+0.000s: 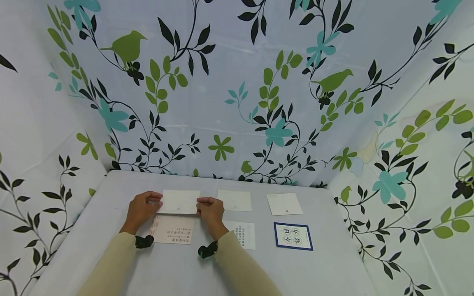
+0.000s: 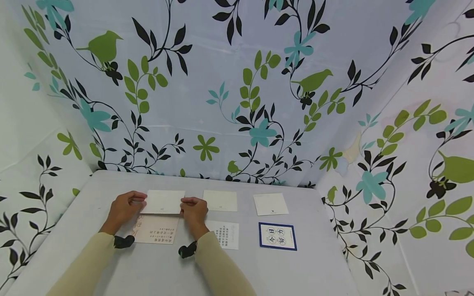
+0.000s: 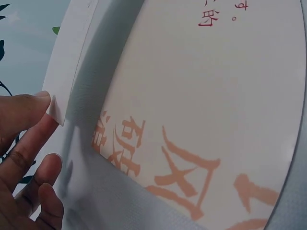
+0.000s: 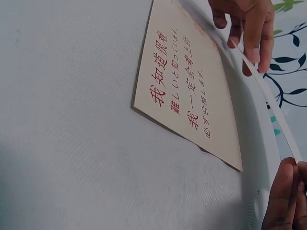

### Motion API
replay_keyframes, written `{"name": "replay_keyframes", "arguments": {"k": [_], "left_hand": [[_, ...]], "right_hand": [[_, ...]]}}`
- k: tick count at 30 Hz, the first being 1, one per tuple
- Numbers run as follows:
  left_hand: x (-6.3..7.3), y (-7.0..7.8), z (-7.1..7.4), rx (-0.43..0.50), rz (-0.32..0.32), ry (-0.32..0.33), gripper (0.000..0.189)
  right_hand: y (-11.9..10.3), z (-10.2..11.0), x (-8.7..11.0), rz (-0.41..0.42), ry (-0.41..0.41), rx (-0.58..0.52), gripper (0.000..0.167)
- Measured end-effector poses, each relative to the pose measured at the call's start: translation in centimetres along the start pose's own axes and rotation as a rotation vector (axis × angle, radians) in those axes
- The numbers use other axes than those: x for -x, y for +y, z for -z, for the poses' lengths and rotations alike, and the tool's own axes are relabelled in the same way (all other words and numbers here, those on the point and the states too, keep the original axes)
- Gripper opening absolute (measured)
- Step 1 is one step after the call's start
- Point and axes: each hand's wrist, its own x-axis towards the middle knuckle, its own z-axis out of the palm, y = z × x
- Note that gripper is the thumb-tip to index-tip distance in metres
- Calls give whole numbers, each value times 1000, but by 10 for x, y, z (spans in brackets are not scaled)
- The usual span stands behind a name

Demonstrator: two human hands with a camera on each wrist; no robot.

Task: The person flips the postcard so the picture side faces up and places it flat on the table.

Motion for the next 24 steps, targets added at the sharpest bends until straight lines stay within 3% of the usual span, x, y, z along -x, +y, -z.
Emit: {"name": "replay_keyframes", "arguments": {"k": [8,14,24], "left_hand": [[0,-2,6,-6,-48,23,22],[1,0,10,-7,-45,20,23],[4,4,14,13,-49,11,19]], "right_hand": [[-4,6,1,20,-32,-6,11],[-3,12,-1,24,-75,9,12],[-4,20,-7,100,-126,81,14]]}}
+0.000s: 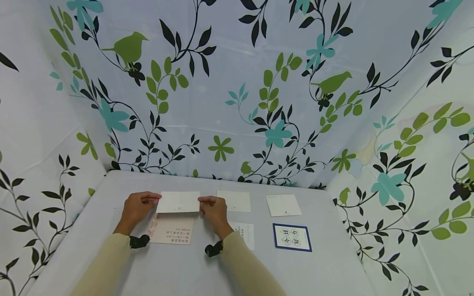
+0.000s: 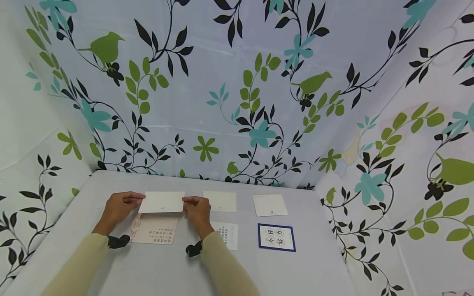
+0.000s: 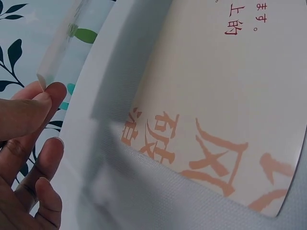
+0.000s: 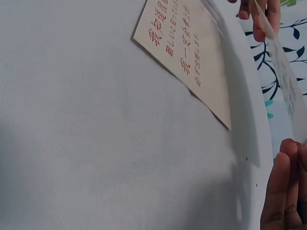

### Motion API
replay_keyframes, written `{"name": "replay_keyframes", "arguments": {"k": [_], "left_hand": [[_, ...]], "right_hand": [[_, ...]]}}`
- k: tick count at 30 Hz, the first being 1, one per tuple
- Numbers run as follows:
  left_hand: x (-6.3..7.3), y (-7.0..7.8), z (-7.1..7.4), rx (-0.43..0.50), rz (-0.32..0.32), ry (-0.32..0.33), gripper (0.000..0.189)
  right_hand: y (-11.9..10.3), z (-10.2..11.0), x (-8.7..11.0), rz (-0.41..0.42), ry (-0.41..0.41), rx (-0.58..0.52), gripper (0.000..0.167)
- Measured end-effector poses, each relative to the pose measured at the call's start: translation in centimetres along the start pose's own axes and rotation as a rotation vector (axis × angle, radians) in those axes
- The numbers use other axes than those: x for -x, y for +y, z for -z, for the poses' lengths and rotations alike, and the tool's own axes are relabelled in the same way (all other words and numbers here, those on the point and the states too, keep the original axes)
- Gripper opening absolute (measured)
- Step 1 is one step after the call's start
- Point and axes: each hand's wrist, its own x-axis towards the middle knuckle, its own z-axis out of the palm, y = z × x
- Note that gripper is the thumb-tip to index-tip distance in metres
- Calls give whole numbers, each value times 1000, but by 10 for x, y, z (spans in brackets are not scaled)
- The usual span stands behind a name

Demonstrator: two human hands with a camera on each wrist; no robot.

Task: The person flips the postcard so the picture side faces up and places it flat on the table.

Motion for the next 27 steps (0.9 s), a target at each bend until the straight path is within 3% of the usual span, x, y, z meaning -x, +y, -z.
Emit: {"name": "replay_keyframes", "arguments": {"k": [14,27], "left_hand": [[3,7,4,5,-10,-3,17],[3,2,5,15,-28,-17,15]], "right_hand": [[-1,6,0,62,-29,-8,11],[0,10,0,58,-46,9,10]]}}
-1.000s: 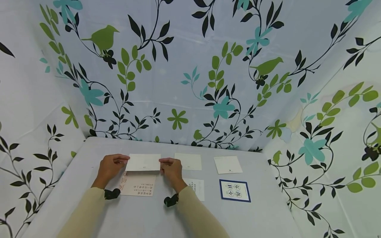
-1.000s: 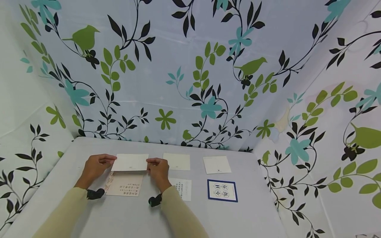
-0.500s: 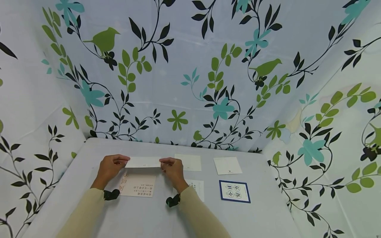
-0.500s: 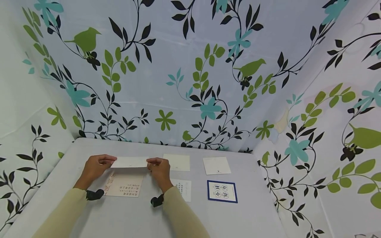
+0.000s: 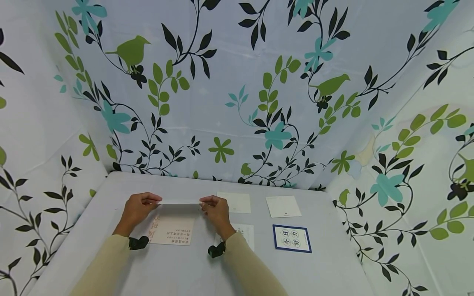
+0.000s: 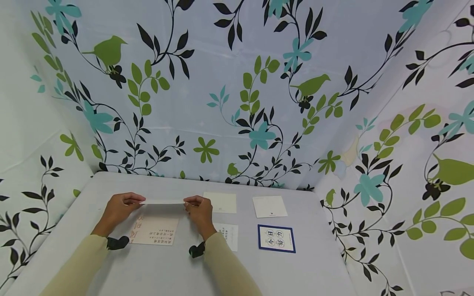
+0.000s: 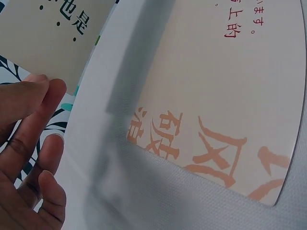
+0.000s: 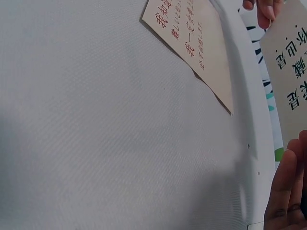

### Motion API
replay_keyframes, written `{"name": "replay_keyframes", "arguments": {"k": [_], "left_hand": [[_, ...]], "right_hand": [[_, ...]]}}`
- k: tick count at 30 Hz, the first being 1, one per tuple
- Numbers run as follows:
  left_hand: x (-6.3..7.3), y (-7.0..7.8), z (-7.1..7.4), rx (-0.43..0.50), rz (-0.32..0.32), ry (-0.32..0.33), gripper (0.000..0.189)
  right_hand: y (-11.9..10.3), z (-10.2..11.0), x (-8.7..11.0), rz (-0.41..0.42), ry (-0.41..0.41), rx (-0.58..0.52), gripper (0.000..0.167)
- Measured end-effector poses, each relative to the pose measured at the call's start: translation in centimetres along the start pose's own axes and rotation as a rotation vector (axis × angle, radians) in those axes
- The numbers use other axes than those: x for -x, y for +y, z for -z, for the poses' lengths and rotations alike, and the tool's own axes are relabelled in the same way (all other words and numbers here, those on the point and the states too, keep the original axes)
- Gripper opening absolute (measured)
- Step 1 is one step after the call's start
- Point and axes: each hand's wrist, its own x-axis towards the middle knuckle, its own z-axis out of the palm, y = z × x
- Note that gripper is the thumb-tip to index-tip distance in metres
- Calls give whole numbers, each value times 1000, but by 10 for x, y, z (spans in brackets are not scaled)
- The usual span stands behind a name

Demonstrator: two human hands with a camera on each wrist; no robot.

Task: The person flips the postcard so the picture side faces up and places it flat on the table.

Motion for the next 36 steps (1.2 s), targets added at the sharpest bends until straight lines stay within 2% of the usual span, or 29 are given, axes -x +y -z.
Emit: {"name": "replay_keyframes", "arguments": {"k": [8,21,36], "left_hand": [[-1,-2,-1,-2,-20,-17,16],[-4,4,-4,13,50,-37,14],[-8,9,-10,47,80,-57,18]], "right_hand": [[2,0,0,22,-13,-11,6],[-1,-2,0,-6,29,7,6],[-2,-6,0,-20,67,23,6]]}}
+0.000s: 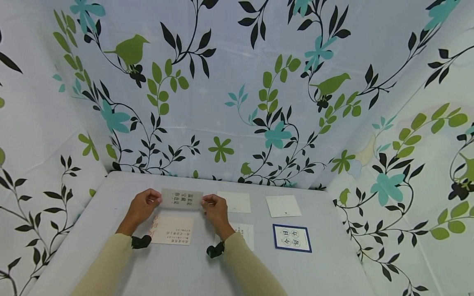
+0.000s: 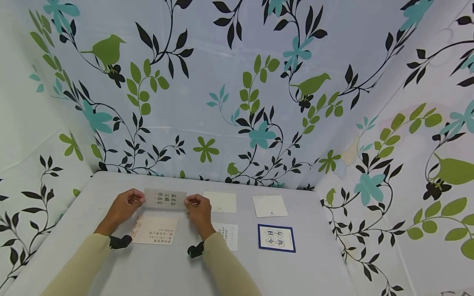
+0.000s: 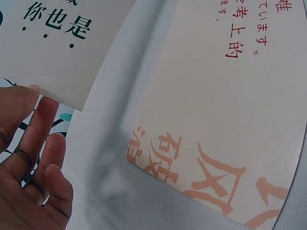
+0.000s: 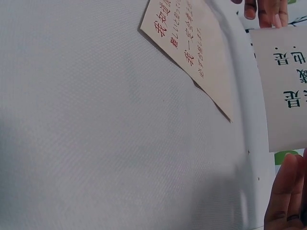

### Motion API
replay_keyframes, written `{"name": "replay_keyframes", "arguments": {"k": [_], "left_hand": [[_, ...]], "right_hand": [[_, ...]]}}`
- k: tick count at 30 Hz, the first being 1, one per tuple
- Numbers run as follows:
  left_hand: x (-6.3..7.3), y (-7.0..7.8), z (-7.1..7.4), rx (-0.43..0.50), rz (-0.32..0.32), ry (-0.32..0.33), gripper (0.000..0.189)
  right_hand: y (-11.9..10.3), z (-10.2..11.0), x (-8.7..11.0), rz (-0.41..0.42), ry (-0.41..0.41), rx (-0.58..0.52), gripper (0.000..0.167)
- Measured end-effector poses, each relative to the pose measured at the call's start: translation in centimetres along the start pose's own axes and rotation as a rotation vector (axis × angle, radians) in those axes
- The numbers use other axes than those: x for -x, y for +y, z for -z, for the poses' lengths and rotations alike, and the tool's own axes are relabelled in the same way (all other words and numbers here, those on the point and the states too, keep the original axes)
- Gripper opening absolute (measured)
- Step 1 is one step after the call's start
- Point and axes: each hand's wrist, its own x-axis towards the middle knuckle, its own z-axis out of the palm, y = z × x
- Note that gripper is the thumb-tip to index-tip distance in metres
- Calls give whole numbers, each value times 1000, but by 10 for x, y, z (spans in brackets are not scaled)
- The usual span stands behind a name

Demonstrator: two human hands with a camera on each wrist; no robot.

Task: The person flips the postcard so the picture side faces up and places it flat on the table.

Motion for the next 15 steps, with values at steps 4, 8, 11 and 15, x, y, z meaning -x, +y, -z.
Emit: {"name": "replay_keyframes", "arguments": {"k": [4,8,11,15], "left_hand": [[0,0,0,3,-11,0,18],[0,-1,-1,4,-28,5,17],[1,-1,-1,3,-38,12,17],[0,0,-1,1,-41,19,17]], "right_hand": [[-1,0,0,11,2,2,5],[0,0,1,11,5,2,4],[-1,0,1,7,4,-6,5],[0,0,1,15,4,-8,5]]}}
